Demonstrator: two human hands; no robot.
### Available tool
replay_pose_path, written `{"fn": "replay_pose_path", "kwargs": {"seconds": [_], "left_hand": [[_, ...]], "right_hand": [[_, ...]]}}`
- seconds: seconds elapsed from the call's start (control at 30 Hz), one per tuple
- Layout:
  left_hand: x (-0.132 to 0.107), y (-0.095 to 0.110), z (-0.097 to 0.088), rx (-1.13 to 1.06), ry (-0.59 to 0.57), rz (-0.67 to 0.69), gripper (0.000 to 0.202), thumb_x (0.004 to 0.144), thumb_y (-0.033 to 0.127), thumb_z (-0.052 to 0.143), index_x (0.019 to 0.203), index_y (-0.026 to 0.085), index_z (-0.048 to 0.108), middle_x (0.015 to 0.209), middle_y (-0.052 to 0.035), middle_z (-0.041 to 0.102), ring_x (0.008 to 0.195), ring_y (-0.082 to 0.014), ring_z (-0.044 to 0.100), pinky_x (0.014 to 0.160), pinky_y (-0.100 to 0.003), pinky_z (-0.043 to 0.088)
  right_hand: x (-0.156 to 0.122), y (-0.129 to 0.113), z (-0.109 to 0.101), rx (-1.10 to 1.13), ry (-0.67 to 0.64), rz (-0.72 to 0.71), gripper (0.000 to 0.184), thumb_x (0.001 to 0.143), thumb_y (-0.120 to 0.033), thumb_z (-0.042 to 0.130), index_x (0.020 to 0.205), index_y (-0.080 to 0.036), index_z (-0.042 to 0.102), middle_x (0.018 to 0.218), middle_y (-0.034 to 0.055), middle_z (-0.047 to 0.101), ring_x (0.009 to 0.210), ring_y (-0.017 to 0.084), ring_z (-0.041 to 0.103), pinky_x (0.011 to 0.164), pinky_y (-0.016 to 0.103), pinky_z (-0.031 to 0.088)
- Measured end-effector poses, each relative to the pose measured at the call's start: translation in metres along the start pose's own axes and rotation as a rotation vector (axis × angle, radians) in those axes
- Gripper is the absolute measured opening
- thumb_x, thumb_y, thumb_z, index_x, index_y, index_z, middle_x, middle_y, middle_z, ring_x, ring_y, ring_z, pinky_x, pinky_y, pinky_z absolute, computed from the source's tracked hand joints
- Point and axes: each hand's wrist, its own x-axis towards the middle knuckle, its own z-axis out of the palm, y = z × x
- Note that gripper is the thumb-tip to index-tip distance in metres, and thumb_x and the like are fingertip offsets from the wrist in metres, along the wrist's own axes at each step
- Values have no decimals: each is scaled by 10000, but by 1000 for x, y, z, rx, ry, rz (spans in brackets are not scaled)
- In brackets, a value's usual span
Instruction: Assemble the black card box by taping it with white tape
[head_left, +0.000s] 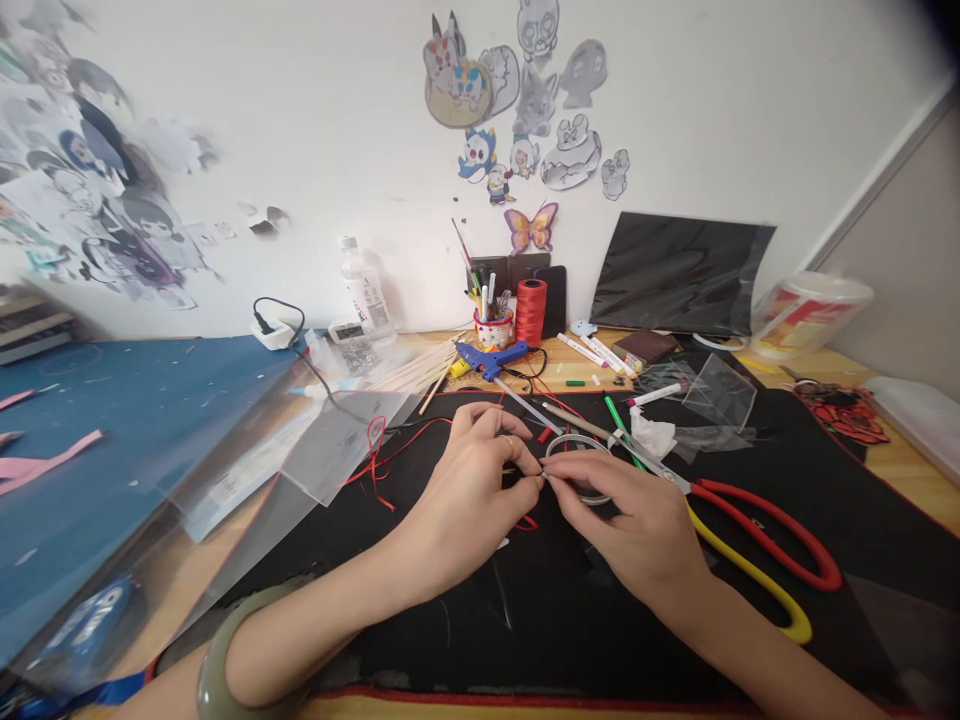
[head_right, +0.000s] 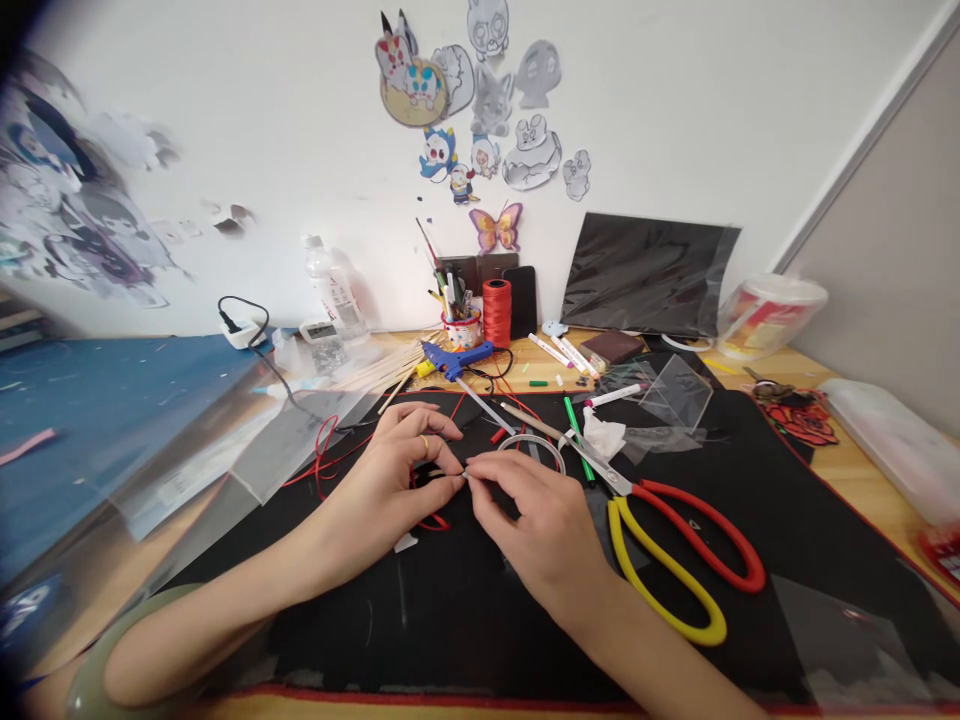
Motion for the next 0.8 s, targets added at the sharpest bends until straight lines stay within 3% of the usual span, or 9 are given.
{"fn": "replay_pose_path", "kwargs": {"seconds": [0.3,0.53,0.8], "left_hand": [[1,-4,3,7,12,8,89,761,154,558,696,183,611,1027,-38,529,1104,-205,363,983,-388,325],[0,-5,4,22,34,20,100,756,148,555,688,191,614,1022,-34,532,1117,-211,349,980,-394,323],[-2,-4,6,55,58,52,94,739,130,561,676,185,605,1007,-33,531,1111,-215,339,981,-384,316]], "right_hand": [[-2,2,1,-51,45,-73,150,780,-109,540,846,-205,635,831,6,707,754,127,668,714,228,549],[-1,0,-1,-22,46,-37,137,746,-105,556,809,-199,632,817,-7,714,667,109,672,645,202,566],[-1,0,-3,-217,53,-228,112,758,-85,569,819,-174,599,837,22,704,771,125,667,739,214,521]]}}
